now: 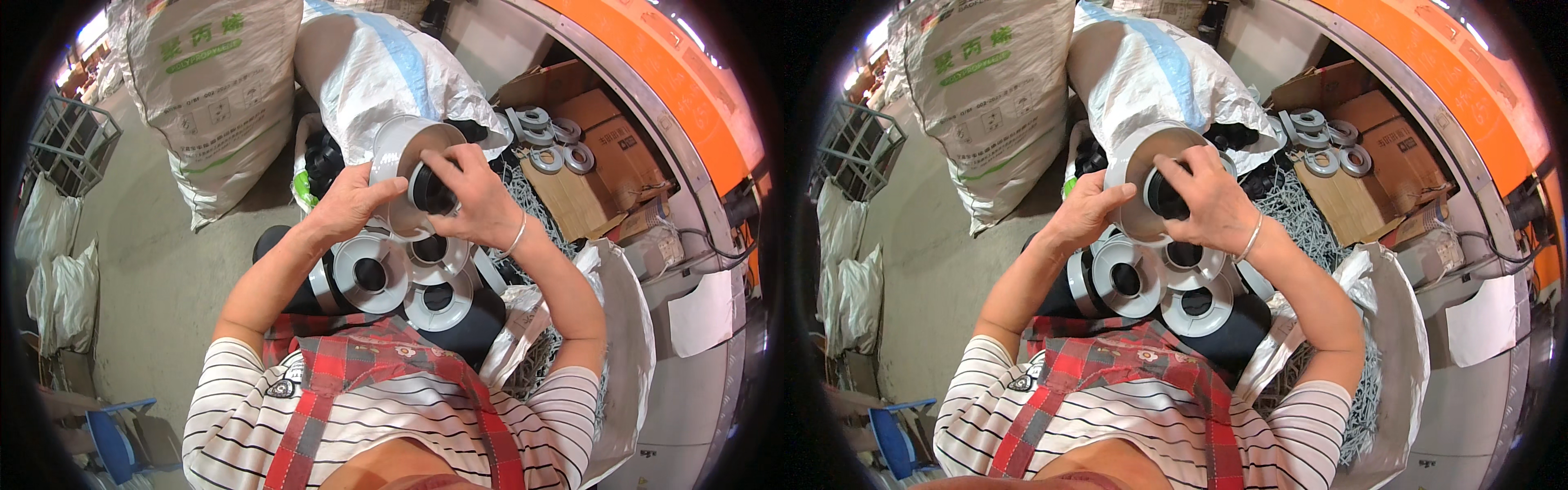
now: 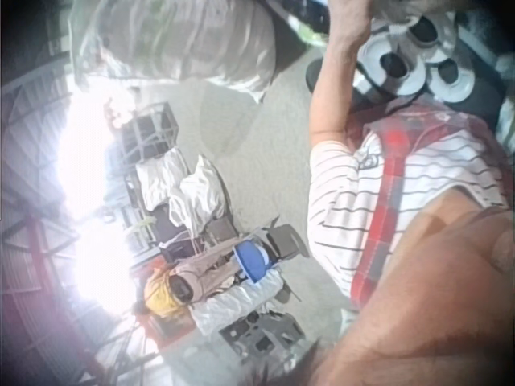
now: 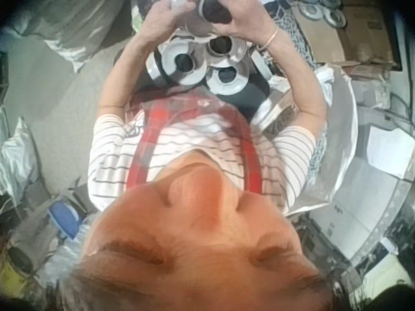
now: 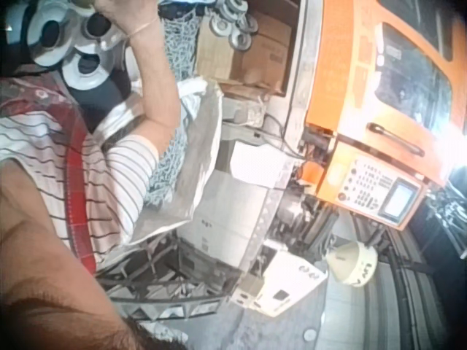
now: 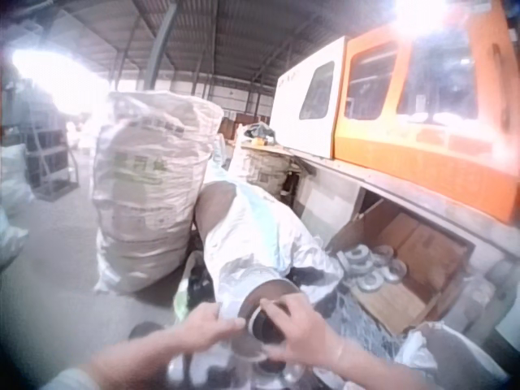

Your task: The person sits on the floor and repeatedly picks up gray circular plastic parts and black rubber inserts, pressing the inserts into the center of the parts. The person stacks the assembled units on their lap and continues the process throughout the clip.

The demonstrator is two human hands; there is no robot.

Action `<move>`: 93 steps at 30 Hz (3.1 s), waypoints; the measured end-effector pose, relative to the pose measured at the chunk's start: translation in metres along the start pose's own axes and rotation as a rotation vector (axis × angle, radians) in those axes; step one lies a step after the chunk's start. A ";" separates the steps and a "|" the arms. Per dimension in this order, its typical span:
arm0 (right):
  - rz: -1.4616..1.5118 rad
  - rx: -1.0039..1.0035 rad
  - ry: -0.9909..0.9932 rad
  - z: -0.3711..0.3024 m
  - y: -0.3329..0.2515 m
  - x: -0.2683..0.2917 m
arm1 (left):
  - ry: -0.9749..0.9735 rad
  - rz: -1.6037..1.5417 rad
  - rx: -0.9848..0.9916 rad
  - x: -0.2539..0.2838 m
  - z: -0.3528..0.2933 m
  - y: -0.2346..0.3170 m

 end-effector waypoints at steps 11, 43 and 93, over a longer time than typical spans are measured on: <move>0.554 -0.537 0.248 -0.018 0.033 0.003 | -0.018 0.152 -0.263 -0.039 -0.040 0.021; 1.742 -1.054 0.259 -0.109 0.049 -0.094 | -0.118 0.600 -0.291 -0.066 -0.046 -0.006; -0.354 -1.770 -0.414 -0.473 0.538 -0.171 | 0.742 0.982 0.284 0.228 -0.034 -0.150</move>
Point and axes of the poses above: each hand's wrist, its own z-axis towards the middle knuckle, its own x-axis out of the back of the hand, y = z × x, the point moved 10 cm from there along z, towards the middle knuckle, and after that the axes turned 6 degrees about z, right-handed, at the moved point
